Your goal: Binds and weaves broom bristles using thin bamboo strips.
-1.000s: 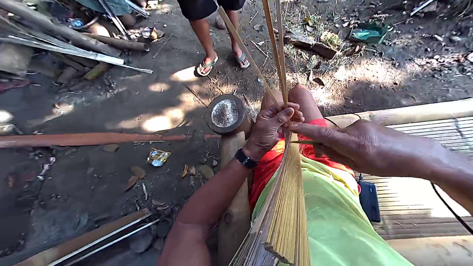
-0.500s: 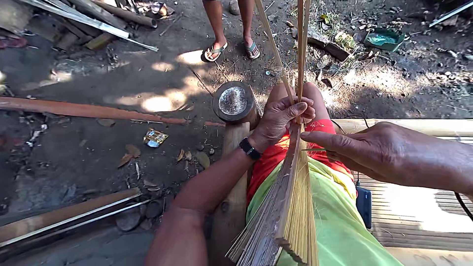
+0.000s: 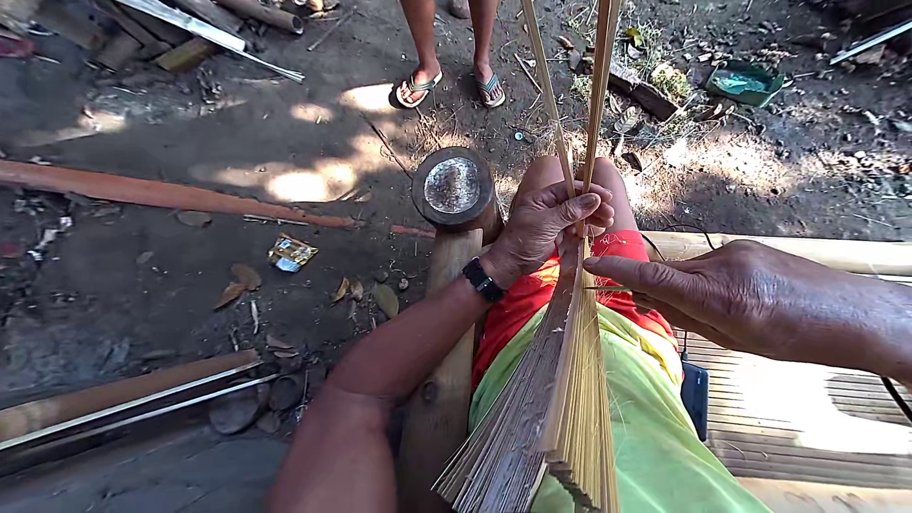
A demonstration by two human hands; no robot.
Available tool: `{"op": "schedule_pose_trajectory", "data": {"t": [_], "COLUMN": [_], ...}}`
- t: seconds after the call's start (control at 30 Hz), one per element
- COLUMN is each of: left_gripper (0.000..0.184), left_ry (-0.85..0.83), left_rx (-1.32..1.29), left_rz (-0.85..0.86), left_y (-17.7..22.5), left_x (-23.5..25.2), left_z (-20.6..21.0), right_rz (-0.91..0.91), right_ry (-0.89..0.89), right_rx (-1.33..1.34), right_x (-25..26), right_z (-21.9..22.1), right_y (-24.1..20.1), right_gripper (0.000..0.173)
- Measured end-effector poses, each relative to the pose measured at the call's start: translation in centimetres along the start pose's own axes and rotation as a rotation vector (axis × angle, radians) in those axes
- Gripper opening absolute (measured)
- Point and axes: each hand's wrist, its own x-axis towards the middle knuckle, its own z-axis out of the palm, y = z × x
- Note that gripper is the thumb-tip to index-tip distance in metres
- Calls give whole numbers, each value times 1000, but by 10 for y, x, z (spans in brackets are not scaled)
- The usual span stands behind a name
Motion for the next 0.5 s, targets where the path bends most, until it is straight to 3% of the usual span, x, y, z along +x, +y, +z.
{"op": "schedule_pose_trajectory", "data": {"t": [0.5], "left_gripper": [18], "left_ry": [5], "left_rx": [5], "left_rz": [-7], "left_y": [3], "left_x": [0], "left_z": [1], "right_rz": [18], "right_ry": [-45], "right_rx": [7], "right_x": [4], "right_z": [1], "right_y": [5], "right_gripper": [52]}}
